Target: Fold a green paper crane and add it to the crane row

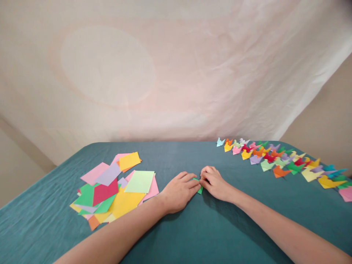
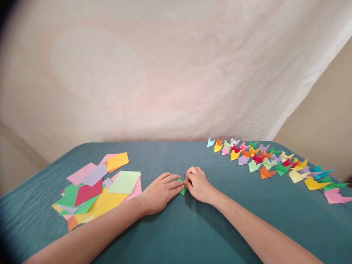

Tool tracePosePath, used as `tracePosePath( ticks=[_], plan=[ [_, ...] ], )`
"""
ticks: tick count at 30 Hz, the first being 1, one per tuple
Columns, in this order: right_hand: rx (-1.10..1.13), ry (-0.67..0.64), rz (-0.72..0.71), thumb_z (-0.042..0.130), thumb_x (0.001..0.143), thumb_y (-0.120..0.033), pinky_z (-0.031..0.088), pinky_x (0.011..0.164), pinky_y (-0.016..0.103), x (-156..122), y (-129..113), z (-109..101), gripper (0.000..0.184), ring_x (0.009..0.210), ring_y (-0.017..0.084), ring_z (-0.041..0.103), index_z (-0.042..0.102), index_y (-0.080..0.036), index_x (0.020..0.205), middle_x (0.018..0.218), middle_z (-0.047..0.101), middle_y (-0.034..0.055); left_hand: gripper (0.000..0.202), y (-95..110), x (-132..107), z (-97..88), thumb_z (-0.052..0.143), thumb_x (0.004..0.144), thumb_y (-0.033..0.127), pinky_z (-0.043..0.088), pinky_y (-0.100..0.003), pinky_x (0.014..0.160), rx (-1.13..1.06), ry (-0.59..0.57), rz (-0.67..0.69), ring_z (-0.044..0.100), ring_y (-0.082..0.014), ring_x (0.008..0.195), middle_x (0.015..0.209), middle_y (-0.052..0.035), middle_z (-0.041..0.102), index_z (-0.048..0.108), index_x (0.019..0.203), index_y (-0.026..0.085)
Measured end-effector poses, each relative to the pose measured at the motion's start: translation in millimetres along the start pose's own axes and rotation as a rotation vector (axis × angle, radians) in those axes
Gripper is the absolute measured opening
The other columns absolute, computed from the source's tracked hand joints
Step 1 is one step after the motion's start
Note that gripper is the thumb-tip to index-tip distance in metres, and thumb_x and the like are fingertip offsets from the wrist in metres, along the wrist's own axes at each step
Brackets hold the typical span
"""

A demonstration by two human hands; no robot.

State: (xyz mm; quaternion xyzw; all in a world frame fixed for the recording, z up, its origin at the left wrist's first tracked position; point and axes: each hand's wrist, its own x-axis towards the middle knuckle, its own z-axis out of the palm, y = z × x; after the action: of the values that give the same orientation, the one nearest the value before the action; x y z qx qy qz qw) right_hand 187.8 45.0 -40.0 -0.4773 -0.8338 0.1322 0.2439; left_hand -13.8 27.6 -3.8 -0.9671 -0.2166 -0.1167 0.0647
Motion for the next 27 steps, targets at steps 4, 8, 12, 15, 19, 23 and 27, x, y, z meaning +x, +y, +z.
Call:
tracePosePath(
  ticks=[4,8,12,15,19,23,27],
  plan=[
    [-0.007,-0.002,0.004,0.05,0.082,-0.017,0.039,0.079,0.035,0.0,-0.8,-0.8,0.013,0.088,0.019,0.047,0.052,-0.018,0.069,0.087,0.053,0.0046,0.031,-0.1,0.3,-1.6,0.043,0.09,0.02,0.026,-0.035,0.099,0.069,-0.039,0.016,0.041,-0.0202,0.116,0.111,-0.0057,0.06,0.051,0.119,0.017],
    [-0.018,-0.001,0.001,0.049,0.082,-0.017,0.039,0.079,0.035,-0.6,-1.5,-1.0,0.012,0.089,0.019,0.047,0.052,-0.018,0.07,0.087,0.052,0.0044,0.031,-0.1,0.5,-2.7,0.041,0.09,0.02,0.026,-0.035,0.099,0.099,-0.066,0.022,0.041,-0.0206,0.116,0.112,-0.0059,0.059,0.05,0.12,0.016],
    [-0.035,-0.002,-0.008,0.049,0.082,-0.017,0.039,0.08,0.035,-1.4,-1.7,-0.3,0.012,0.089,0.019,0.046,0.051,-0.019,0.07,0.088,0.052,0.0043,0.032,0.9,0.4,-2.5,0.043,0.089,0.02,0.026,-0.035,0.099,0.107,-0.075,0.012,0.043,-0.0205,0.113,0.112,-0.0062,0.059,0.049,0.12,0.017],
    [-0.042,0.0,-0.013,0.049,0.082,-0.017,0.039,0.079,0.034,-1.8,-2.6,-0.7,0.011,0.089,0.019,0.046,0.051,-0.019,0.071,0.089,0.052,0.0045,0.032,2.3,0.7,-3.3,0.043,0.089,0.019,0.026,-0.035,0.098,0.105,-0.082,0.005,0.044,-0.0204,0.111,0.11,-0.0063,0.06,0.049,0.12,0.016],
    [-0.049,-0.004,-0.02,0.048,0.082,-0.017,0.039,0.079,0.035,-2.0,-4.0,-2.0,0.011,0.089,0.02,0.046,0.05,-0.019,0.071,0.088,0.052,0.0047,0.031,3.6,1.6,-5.2,0.042,0.089,0.019,0.028,-0.035,0.097,0.107,-0.086,0.003,0.045,-0.0201,0.109,0.108,-0.0065,0.06,0.05,0.119,0.016],
    [-0.052,-0.001,-0.024,0.048,0.082,-0.018,0.039,0.078,0.035,-2.3,-4.0,-2.5,0.01,0.088,0.019,0.046,0.051,-0.019,0.072,0.088,0.051,0.0048,0.03,3.8,1.9,-6.1,0.042,0.089,0.02,0.028,-0.034,0.096,0.115,-0.083,0.006,0.045,-0.0197,0.109,0.107,-0.0065,0.06,0.05,0.118,0.016],
    [-0.059,0.014,-0.03,0.048,0.082,-0.017,0.039,0.078,0.034,-2.5,-2.8,-1.8,0.01,0.087,0.019,0.046,0.051,-0.019,0.072,0.088,0.051,0.0046,0.03,3.5,1.5,-6.0,0.041,0.09,0.019,0.028,-0.034,0.096,0.115,-0.085,0.004,0.046,-0.0198,0.108,0.107,-0.0067,0.06,0.05,0.117,0.016]
  ],
)
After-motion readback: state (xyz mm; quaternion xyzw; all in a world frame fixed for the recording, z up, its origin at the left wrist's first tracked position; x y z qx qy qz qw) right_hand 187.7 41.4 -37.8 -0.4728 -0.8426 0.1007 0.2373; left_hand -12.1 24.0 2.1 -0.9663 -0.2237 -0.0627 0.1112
